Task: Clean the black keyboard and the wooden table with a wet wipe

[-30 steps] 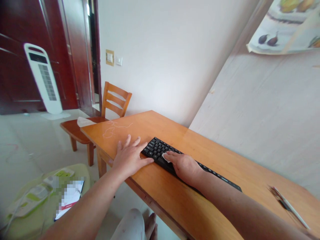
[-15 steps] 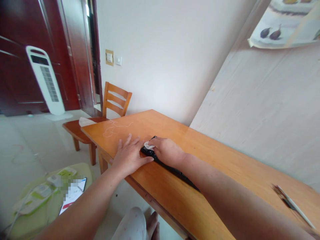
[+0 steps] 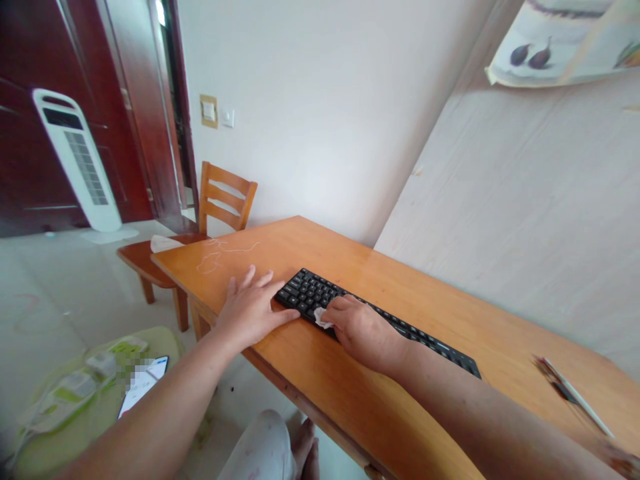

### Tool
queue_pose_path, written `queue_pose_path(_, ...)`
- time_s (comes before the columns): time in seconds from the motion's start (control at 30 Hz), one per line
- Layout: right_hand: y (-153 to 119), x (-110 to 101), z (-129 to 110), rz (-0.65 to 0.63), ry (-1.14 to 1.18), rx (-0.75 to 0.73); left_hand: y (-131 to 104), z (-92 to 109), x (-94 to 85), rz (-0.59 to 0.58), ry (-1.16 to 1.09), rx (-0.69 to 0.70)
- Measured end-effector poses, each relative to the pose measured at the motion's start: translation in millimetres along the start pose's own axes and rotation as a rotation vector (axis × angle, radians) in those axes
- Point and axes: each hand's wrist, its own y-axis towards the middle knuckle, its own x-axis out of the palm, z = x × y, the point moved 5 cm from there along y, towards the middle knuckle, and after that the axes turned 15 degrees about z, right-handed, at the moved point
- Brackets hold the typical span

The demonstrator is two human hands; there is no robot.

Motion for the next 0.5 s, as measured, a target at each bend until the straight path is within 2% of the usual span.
queue_pose_path(0.13, -17.7, -18.7, 9.6, -0.078, -0.042, 0.081, 0.8, 1.4, -1.9, -0.019, -0.007, 0.005)
queue_pose_path(0.27, -6.0, -28.0, 5.8, -0.004, -0.046, 0.106, 1.2, 2.0, -3.7, -0.031, -0.007, 0.007)
queue_pose_path(0.4, 21.6, -11.0, -13.0, 0.094, -0.012, 0.026, 0.9, 2.3, -5.1, -0.026, -0.011, 0.006)
queue_pose_path(0.5, 31.6, 9.2, -22.2, 0.075, -0.038, -0.043, 0.8, 2.9, -5.3, -0.034, -0.018, -0.008)
